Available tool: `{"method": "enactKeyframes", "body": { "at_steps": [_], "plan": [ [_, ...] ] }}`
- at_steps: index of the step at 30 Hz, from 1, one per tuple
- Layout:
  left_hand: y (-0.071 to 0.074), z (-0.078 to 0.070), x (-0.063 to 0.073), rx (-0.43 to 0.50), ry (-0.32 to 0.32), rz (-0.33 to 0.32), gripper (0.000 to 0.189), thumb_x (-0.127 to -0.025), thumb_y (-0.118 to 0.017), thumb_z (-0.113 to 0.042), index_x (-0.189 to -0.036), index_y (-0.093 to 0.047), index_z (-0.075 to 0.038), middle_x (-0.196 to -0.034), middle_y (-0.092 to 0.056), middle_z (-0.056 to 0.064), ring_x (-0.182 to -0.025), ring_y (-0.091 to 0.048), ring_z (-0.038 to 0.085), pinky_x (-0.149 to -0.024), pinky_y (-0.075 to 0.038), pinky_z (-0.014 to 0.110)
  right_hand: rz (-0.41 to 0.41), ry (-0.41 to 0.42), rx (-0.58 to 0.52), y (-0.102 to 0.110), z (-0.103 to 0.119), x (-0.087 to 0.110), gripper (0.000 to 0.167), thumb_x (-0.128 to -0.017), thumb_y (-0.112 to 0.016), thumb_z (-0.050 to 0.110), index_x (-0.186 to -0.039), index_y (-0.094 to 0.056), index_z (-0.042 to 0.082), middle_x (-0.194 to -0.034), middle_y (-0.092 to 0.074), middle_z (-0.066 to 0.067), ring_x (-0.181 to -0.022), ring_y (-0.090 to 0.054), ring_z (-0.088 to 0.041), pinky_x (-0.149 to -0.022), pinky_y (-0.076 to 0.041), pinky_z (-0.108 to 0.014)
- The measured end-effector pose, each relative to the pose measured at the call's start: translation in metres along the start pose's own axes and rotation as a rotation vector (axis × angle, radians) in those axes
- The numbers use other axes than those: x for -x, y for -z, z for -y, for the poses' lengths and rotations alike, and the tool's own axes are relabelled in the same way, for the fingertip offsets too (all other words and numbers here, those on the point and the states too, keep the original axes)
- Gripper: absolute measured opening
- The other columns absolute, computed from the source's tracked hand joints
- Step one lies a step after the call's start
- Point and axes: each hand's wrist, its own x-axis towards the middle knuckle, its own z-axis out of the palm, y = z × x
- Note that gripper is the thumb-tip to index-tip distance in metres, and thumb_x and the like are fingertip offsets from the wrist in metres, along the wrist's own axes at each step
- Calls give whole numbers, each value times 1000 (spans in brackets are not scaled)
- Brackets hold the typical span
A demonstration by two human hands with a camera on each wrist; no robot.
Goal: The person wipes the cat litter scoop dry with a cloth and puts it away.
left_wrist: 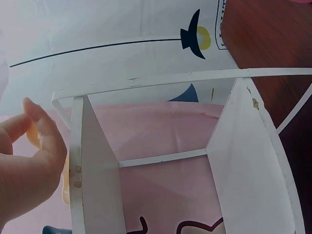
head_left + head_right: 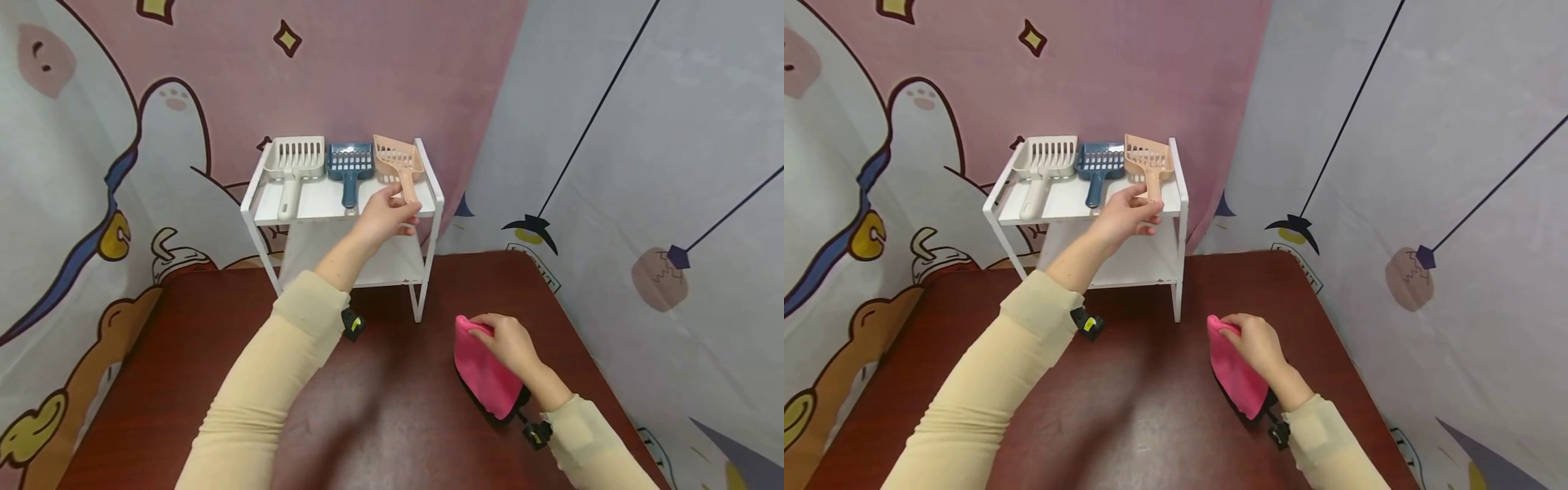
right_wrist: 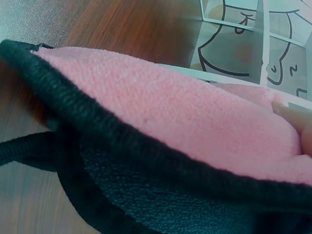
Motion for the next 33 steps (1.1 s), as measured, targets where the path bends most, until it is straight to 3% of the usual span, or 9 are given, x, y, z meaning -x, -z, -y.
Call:
{"method": "enactKeyframes", "body": {
  "at_steps": [5,14,20,24,33],
  "plan": [
    [-3,-1,-3,-17,2,-49,57,-93,-56,-10,-145,-32,-6,-115,-60,17,-62,-56,7,-56,-51,16,0,-5,0,1,0,0,26,-81,-73,19,-102,-71,5,-96,-71,-12,-79,-66,-22,-63,-51,-31],
    [-4,-1,-6,-26,19,-76,60,-92,-58,-12,-145,-30,-5,-119,-60,16,-61,-56,6,-57,-51,16,-5,2,-1,1,-1,2,26,-81,-73,19,-102,-71,5,-97,-71,-13,-84,-67,-24,-67,-53,-37],
    [-4,-5,10,-96,7,-65,64,-91,-61,-15,-146,-29,-7,-118,-62,15,-63,-58,9,-56,-53,20,-16,5,15,4,-2,1,25,-81,-73,18,-101,-71,4,-96,-71,-13,-82,-67,-24,-66,-53,-37],
    [0,-7,22,-75,10,-55,63,-92,-60,-18,-146,-29,-8,-120,-62,15,-64,-59,11,-54,-53,21,-21,3,20,5,-1,0,25,-81,-73,18,-101,-71,4,-96,-71,-13,-80,-66,-24,-64,-52,-35],
    [30,7,47,-30,21,47,50,-96,-52,-21,-141,-37,-4,-122,-58,19,-72,-63,12,-60,-54,22,-13,9,17,4,3,0,25,-81,-73,19,-101,-71,4,-95,-71,-13,-77,-66,-22,-61,-50,-31]
  ]
}}
